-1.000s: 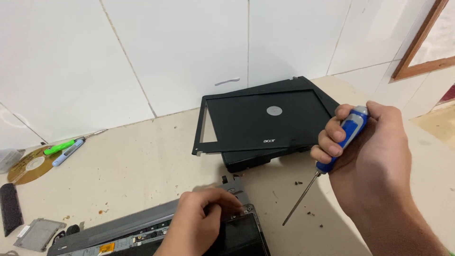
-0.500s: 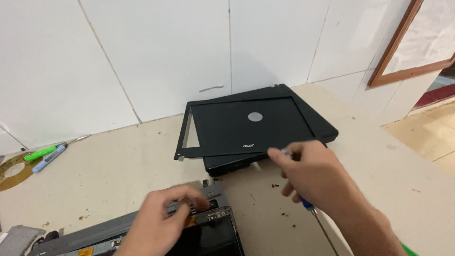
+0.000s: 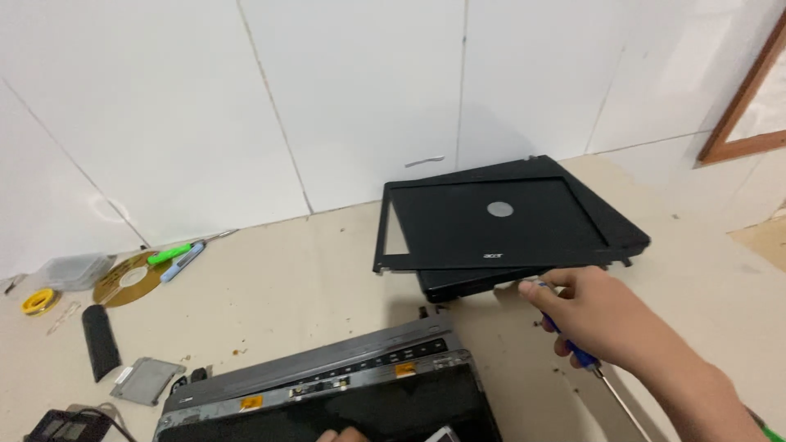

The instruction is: Disassembling a laptop by removing screws with a screwdriver and prying off the screen bezel

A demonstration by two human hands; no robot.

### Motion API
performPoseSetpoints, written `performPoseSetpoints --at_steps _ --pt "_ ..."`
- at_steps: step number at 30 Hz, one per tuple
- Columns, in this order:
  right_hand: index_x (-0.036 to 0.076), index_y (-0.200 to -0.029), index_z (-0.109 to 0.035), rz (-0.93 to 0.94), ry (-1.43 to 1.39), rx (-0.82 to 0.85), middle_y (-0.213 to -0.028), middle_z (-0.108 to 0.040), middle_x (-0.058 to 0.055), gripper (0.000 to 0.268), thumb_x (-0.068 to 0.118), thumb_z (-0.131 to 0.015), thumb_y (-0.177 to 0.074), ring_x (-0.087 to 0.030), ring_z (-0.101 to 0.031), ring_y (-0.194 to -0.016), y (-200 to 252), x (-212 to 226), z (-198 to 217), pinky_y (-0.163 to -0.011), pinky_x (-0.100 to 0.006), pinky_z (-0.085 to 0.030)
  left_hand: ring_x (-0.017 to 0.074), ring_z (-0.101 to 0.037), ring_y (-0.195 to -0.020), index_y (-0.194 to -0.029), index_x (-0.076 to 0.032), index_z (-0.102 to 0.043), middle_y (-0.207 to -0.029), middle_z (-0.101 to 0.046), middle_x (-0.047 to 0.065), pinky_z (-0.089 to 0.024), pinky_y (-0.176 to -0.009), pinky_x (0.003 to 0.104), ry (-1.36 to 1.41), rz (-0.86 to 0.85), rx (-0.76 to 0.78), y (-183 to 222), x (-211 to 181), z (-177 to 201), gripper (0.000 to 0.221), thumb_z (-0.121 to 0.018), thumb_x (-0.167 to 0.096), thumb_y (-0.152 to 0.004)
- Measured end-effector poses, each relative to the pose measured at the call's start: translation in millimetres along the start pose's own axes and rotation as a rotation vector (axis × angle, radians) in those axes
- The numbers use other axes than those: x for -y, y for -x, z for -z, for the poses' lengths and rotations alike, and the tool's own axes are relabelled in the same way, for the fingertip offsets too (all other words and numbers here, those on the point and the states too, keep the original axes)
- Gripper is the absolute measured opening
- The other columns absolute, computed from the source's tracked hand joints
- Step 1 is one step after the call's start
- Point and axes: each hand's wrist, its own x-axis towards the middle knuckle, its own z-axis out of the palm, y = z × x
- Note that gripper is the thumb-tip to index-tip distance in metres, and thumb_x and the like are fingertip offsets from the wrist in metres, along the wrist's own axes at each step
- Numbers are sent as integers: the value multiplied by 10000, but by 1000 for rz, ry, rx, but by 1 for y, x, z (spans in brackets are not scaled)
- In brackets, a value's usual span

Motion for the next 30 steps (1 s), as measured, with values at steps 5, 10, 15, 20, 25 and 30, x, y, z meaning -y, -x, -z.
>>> performPoseSetpoints --at_steps 5,10,15,20,25,30 --pt "163 -1038 -769 33 211 -70 -759 -679 -88 361 438 -565 -923 -225 -596 -557 -2 4 -15 -481 -325 -446 74 -465 -517 -792 -429 -782 -630 -520 -170 -306 -431 319 -7 -119 -451 21 7 -8 133 -653 -410 -818" --pt "228 -1063 -749 88 392 -86 -705 -746 -85 331 451 -573 -893 -231 -731 -468 -27 -15 -38 -468 -316 -564 88 -586 -846 -1273 -493 -641 -987 -553 -123 -522 -573 296 -93 -41 42 31 50 33 431 -739 -406 -862" --pt "167 -841 -730 112 599 64 -799 -740 -47 256 420 -710 -809 -195 -622 -778 -8 -11 -57 -710 -268 -440 28 -774 -758 -1138 -535 -738 -952 -724 -240 -594 -642 239 140 396 -323 36 17 61 514 -703 -504 -626" --pt "155 -780 -712 135 610 9 -713 -727 -63 298 446 -768 -749 -227 -687 -656 -17 -19 -63 -614 -295 -505 92 -754 -831 -1207 -416 -696 -997 -723 -171 -574 -699 287 148 428 -488 31 20 71 595 -752 -445 -615" --pt "196 -849 -755 116 640 -4 -801 -760 -84 320 513 -749 -804 -276 -666 -836 -11 -11 -60 -720 -321 -460 67 -718 -870 -1189 -415 -689 -1053 -693 -192 -560 -695 293 167 544 -565 29 18 62 546 -725 -426 -644" --pt "306 -1135 -798 364 -2 -15 -909 -866 86 351 396 -622 -844 -78 -723 -733 27 6 -83 -755 -235 -566 200 -688 -1085 -1391 -425 -487 -1326 -518 -101 -568 -812 409 367 451 -361 12 7 23 629 -552 -522 -773"
